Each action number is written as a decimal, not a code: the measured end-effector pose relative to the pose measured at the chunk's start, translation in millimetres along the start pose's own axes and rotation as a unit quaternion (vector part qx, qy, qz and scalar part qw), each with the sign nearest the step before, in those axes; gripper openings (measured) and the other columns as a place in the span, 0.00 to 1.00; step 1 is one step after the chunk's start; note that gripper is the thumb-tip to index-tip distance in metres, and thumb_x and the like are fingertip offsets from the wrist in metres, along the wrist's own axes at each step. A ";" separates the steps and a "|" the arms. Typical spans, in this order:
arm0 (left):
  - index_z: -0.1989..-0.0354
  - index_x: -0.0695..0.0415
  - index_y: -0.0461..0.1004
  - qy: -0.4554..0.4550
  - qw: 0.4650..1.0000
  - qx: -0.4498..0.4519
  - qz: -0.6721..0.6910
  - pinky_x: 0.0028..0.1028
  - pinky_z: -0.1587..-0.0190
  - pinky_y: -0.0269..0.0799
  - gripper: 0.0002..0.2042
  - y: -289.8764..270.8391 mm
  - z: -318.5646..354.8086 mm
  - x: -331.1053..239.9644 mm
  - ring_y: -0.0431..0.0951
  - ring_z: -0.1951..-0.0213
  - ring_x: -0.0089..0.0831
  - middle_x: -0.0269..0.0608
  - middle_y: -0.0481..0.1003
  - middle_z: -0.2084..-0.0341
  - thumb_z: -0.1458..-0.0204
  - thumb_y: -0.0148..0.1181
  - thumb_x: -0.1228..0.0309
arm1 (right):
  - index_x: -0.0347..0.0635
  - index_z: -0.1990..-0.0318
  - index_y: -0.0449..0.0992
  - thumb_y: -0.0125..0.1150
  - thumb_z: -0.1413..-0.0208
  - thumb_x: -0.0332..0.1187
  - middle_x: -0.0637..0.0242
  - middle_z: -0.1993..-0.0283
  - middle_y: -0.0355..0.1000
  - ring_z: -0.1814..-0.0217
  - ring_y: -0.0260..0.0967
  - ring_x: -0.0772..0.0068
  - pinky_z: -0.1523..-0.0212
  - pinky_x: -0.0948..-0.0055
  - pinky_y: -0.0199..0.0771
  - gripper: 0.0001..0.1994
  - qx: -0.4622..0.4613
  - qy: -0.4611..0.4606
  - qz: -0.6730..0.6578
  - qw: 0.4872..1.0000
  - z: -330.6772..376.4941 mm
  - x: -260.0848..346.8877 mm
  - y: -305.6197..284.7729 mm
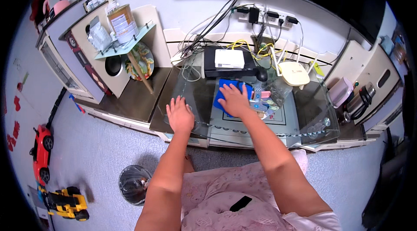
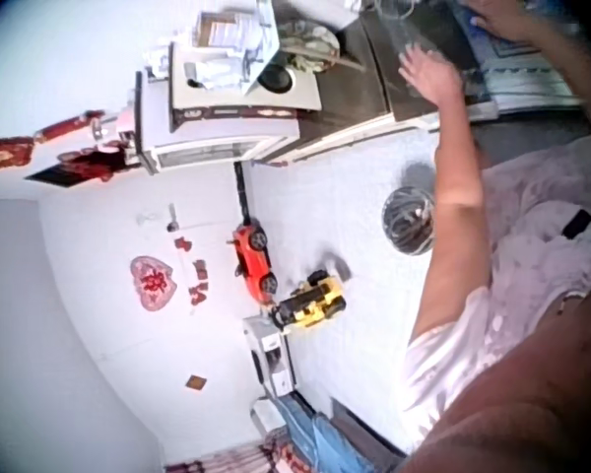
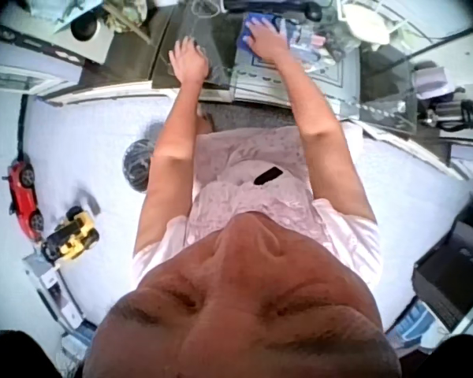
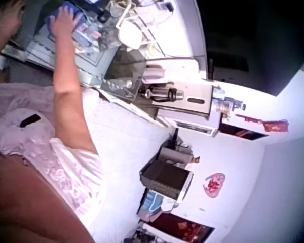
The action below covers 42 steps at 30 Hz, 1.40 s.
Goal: The person wipes a black electronic console and a white router with a blue cloth.
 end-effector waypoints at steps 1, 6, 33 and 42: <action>0.39 0.56 0.71 -0.003 1.000 0.001 0.007 0.44 0.26 0.43 0.20 -0.3 0.2 0.4 0.58 0.30 0.40 0.39 0.66 0.35 0.37 0.47 0.64 | 0.50 0.33 0.66 0.50 0.37 0.50 0.66 0.26 0.58 0.23 0.50 0.62 0.26 0.38 0.33 0.28 -0.005 0.008 0.028 1.000 -1.5 7.9 2.9; 0.39 0.56 0.71 -0.001 1.000 0.007 0.002 0.44 0.27 0.43 0.21 1.2 -1.7 2.8 0.58 0.30 0.40 0.40 0.67 0.34 0.37 0.47 0.62 | 0.48 0.37 0.71 0.52 0.39 0.52 0.63 0.30 0.64 0.27 0.57 0.60 0.29 0.33 0.40 0.27 -0.078 -0.065 0.037 0.994 37.2 72.2 9.5; 0.34 0.59 0.65 0.190 0.968 0.156 0.055 0.51 0.28 0.45 0.23 69.0 -23.0 -130.9 0.54 0.28 0.50 0.49 0.63 0.32 0.34 0.42 0.63 | 0.37 0.47 0.76 0.54 0.42 0.37 0.57 0.37 0.71 0.24 0.53 0.53 0.32 0.56 0.58 0.19 -0.229 0.019 -0.058 0.971 8.7 -10.9 -5.9; 0.34 0.60 0.65 0.194 0.968 0.152 0.052 0.49 0.27 0.46 0.23 70.4 -25.6 -144.0 0.55 0.28 0.48 0.47 0.63 0.32 0.34 0.41 0.63 | 0.38 0.45 0.76 0.52 0.40 0.41 0.59 0.36 0.69 0.25 0.53 0.57 0.30 0.56 0.55 0.21 -0.214 0.065 -0.055 0.973 5.8 -26.1 -0.4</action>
Point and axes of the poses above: each hand's wrist, its own z-axis away from the middle knuckle, its own y-axis out of the palm, x = y × z, the point moved 9 cm from there along -z, towards the middle knuckle
